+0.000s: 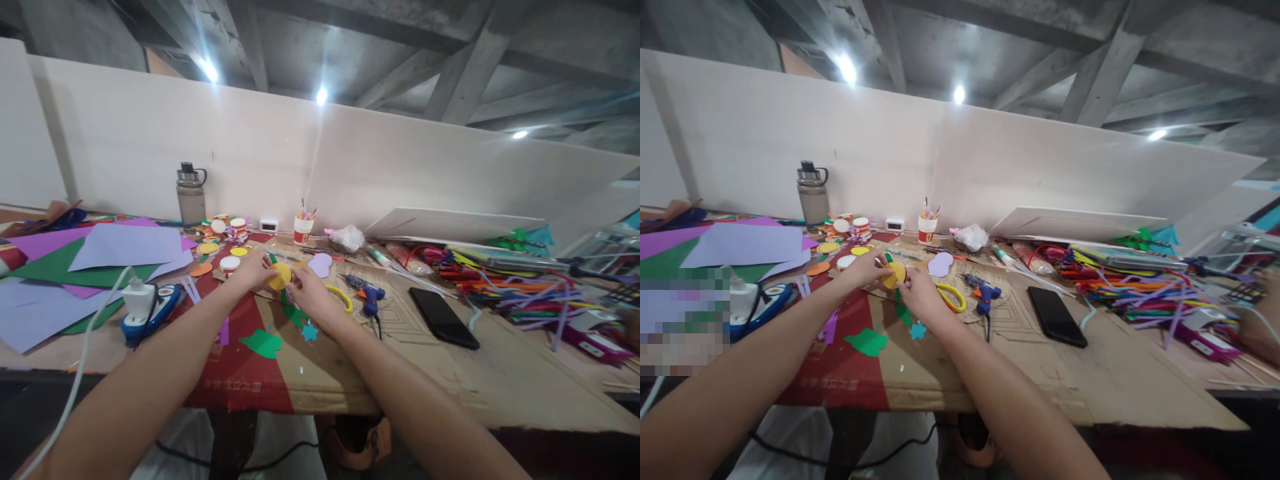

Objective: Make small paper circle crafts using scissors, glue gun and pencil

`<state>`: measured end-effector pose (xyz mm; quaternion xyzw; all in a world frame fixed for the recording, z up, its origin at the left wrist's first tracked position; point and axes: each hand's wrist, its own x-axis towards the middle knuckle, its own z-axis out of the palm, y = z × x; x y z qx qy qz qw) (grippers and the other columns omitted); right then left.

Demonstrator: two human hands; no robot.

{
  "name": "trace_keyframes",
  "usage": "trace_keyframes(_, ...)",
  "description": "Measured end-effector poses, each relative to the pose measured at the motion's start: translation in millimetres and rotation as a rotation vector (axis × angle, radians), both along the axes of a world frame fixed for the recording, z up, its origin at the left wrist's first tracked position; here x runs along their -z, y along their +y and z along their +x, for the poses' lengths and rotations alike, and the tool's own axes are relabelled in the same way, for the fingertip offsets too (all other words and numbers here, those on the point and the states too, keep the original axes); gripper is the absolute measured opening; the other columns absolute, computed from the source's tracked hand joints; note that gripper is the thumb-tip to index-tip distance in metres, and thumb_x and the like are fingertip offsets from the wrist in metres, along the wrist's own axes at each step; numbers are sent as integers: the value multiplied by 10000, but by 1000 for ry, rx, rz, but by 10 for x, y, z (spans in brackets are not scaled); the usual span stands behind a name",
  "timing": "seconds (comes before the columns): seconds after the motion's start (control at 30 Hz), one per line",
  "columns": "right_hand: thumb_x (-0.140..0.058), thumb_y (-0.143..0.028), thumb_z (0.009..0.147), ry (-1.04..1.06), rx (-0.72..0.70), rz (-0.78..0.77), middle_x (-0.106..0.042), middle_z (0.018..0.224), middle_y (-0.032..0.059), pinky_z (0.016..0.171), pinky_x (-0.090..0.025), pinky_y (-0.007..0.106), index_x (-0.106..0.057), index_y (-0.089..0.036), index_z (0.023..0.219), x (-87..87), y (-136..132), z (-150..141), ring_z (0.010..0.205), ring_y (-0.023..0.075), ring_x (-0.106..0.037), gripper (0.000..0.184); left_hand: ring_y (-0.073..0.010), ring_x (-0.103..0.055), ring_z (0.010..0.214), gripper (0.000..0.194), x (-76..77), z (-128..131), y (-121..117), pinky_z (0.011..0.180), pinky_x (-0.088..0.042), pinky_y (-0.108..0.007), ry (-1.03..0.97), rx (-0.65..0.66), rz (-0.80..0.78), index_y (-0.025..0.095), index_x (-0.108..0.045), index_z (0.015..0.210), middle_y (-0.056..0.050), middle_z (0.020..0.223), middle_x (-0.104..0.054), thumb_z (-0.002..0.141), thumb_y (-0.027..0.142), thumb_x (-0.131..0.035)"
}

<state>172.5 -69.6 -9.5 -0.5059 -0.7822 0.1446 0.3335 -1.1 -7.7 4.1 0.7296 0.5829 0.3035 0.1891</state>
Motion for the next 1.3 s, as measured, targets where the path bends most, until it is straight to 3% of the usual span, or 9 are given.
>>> trace_keyframes(0.13, -559, -207, 807, 150, 39, -29, -593, 905, 38, 751, -436, 286, -628, -163, 1001, 58, 102, 51, 789, 155, -535, 211, -164, -595, 686, 231, -43, 15, -5, 620, -436, -270, -84, 10, 124, 202, -541, 723, 1, 725, -620, 619, 256, -741)
trace_keyframes(0.23, -611, -217, 766, 297, 131, -70, -572, 1096, 79, 780, -461, 292, -570, -153, 1172, 71, 145, 81, 800, 140, -557, 413, -160, -588, 695, 256, -98, 60, -54, 650, -450, -283, -132, 65, 173, 201, -526, 764, -1, 754, -610, 631, 254, -738)
trace_keyframes(0.33, -635, -224, 745, 401, 104, -118, -546, 1189, 90, 774, -477, 279, -477, -174, 1278, 61, 145, 94, 788, 120, -571, 558, -161, -572, 685, 247, -158, 133, -144, 650, -448, -291, -100, 124, 220, 204, -529, 765, -2, 752, -607, 646, 270, -735)
trace_keyframes(0.5, -597, -210, 750, 491, 19, -146, -617, 1013, 31, 780, -479, 275, -556, -189, 1070, 45, 157, 112, 836, 137, -578, 323, -156, -577, 681, 267, -217, 201, -240, 637, -451, -283, -145, 196, 208, 206, -525, 778, 0, 767, -616, 666, 335, -731)
trace_keyframes(0.6, -553, -239, 766, 566, -5, -174, -614, 873, -2, 699, -469, 241, -578, -196, 955, -13, 151, 141, 759, 125, -559, 196, -172, -603, 723, 361, -232, 171, -217, 649, -466, -290, -221, 144, 200, 204, -513, 812, -18, 806, -630, 646, 421, -750)
trace_keyframes(0.7, -560, -282, 753, 646, -36, -236, -575, 771, -28, 586, -419, 211, -574, -191, 972, -96, 112, 168, 625, 100, -497, 238, -188, -610, 745, 437, -250, 126, -184, 637, -462, -289, -249, 97, 126, 187, -556, 823, -46, 826, -642, 632, 535, -738)
trace_keyframes(0.87, -587, -301, 735, 714, -91, -253, -528, 708, -46, 522, -365, 209, -569, -177, 981, -139, 72, 179, 557, 86, -427, 276, -167, -617, 798, 394, -285, 132, -223, 692, -478, -265, -417, 366, -65, 183, -672, 877, -41, 886, -685, 755, 554, -622)
trace_keyframes(1.0, -600, -335, 735, 734, -111, -248, -553, 752, -32, 537, -381, 219, -571, -174, 999, -125, 77, 179, 578, 93, -451, 311, -164, -617, 803, 373, -307, 172, -284, 732, -492, -274, -539, 376, -32, 175, -690, 896, -33, 893, -697, 706, 496, -709)
trace_keyframes(1.3, -631, -304, 734, 776, -139, -253, -612, 817, 7, 578, -396, 231, -593, -175, 919, -184, 2, 154, 653, 110, -503, 228, -147, -606, 727, 309, -314, 182, -290, 689, -464, -262, -700, 276, 100, 161, -692, 810, -38, 792, -701, 753, 465, -685)
